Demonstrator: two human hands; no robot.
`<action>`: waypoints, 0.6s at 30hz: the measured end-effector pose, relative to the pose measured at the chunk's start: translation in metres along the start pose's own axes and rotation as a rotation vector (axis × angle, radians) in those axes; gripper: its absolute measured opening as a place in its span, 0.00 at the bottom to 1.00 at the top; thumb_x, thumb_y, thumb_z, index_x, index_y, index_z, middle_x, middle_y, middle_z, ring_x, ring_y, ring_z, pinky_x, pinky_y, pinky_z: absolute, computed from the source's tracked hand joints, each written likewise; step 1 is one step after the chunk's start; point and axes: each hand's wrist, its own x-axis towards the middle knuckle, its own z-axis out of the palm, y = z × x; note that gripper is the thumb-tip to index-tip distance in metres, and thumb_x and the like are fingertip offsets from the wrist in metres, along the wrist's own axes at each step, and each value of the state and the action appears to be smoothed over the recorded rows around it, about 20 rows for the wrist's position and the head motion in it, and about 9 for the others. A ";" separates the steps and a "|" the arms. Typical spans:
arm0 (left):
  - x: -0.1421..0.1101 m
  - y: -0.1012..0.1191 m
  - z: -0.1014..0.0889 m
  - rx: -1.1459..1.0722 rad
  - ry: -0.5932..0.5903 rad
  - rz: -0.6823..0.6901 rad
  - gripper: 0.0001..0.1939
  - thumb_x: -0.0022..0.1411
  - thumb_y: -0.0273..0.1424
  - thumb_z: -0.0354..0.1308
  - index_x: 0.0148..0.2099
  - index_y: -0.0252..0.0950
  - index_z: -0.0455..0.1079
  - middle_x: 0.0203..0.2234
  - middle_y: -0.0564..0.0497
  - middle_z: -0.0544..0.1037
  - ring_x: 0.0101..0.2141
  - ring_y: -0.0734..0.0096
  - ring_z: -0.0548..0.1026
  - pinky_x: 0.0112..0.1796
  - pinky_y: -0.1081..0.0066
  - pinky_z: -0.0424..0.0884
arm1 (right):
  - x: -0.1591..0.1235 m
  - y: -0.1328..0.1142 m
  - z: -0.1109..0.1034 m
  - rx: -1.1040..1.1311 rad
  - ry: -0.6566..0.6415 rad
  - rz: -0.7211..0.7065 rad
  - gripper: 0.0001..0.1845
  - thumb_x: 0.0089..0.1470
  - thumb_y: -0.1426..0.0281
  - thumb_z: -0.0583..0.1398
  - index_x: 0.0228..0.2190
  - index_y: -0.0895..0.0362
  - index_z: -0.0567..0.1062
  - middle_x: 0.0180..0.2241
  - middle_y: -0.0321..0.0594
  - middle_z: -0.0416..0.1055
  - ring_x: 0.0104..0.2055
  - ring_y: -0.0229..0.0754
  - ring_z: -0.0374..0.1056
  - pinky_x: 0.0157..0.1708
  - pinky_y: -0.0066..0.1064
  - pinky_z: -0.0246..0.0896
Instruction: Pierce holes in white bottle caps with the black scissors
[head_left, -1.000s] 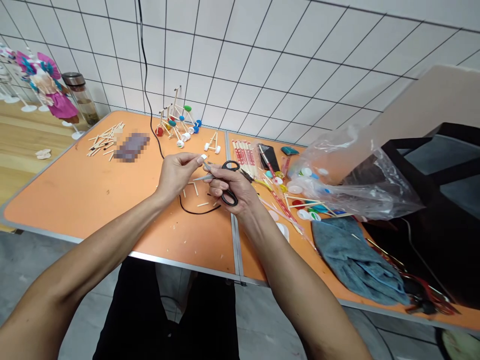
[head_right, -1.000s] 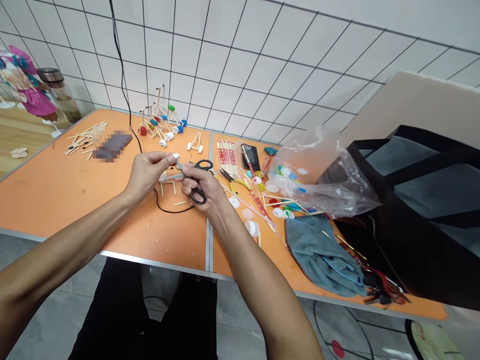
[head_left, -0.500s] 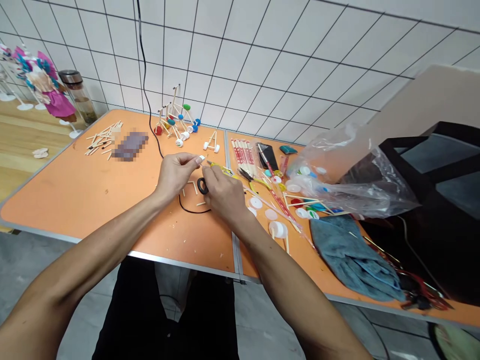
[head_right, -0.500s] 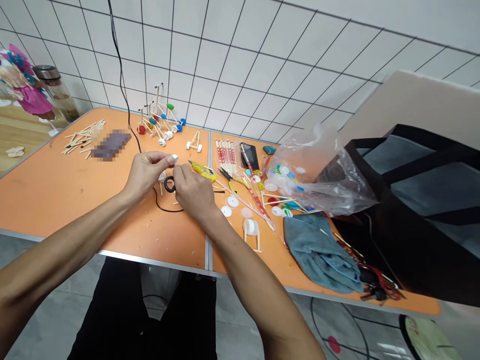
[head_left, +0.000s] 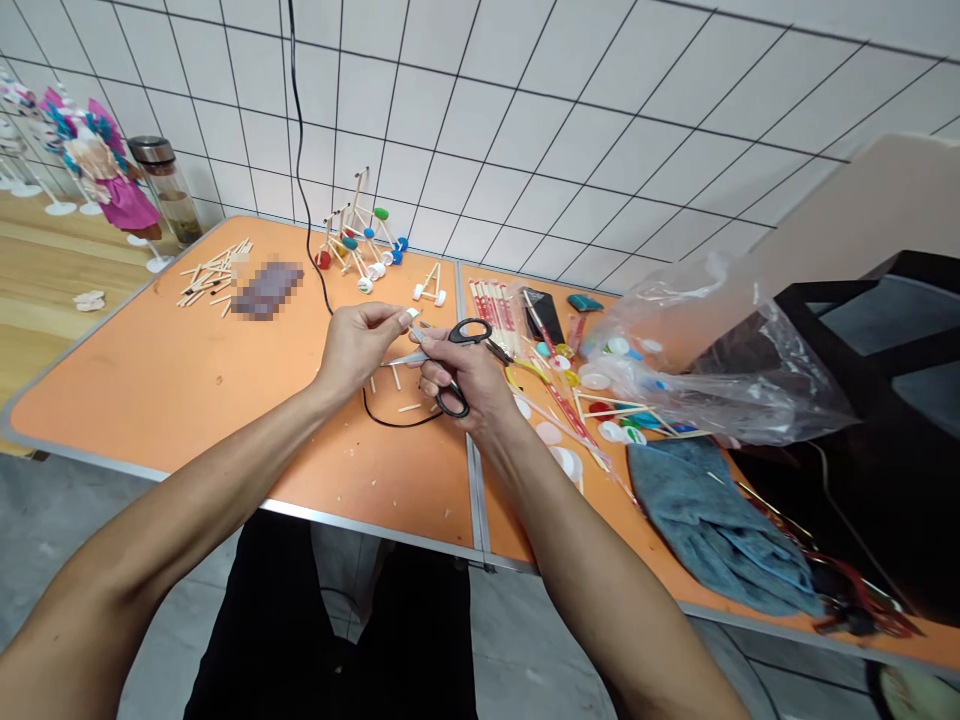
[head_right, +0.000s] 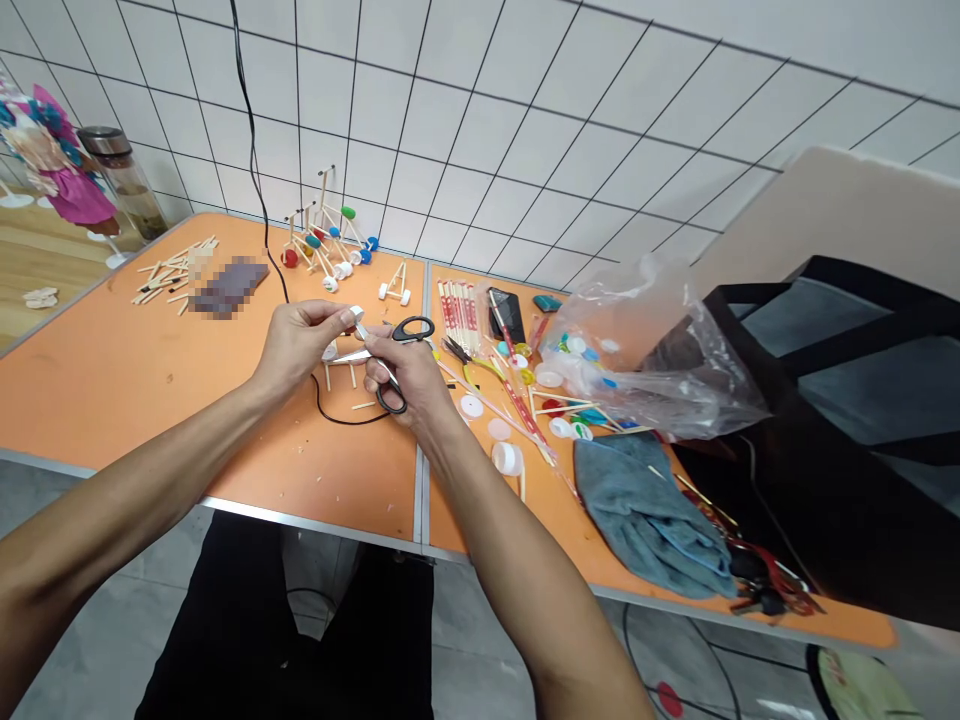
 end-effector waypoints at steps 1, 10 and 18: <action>0.000 -0.001 0.000 0.013 0.006 -0.016 0.16 0.58 0.46 0.79 0.30 0.40 0.87 0.30 0.47 0.89 0.37 0.58 0.84 0.42 0.64 0.79 | -0.001 0.003 0.001 -0.122 0.055 -0.087 0.15 0.53 0.57 0.72 0.34 0.51 0.77 0.17 0.26 0.64 0.18 0.37 0.58 0.19 0.28 0.55; 0.002 -0.005 -0.003 0.062 0.015 -0.067 0.12 0.59 0.40 0.77 0.29 0.39 0.86 0.28 0.47 0.87 0.35 0.59 0.82 0.40 0.64 0.77 | -0.014 0.014 0.005 -1.452 0.144 -0.622 0.16 0.65 0.76 0.55 0.46 0.56 0.82 0.44 0.51 0.83 0.40 0.49 0.76 0.36 0.36 0.60; -0.001 -0.003 -0.001 0.026 0.003 0.014 0.14 0.61 0.44 0.77 0.31 0.41 0.87 0.31 0.47 0.89 0.37 0.58 0.84 0.42 0.63 0.79 | -0.002 0.000 0.003 -0.071 0.028 -0.042 0.12 0.54 0.60 0.71 0.33 0.51 0.76 0.18 0.26 0.64 0.18 0.35 0.54 0.22 0.28 0.62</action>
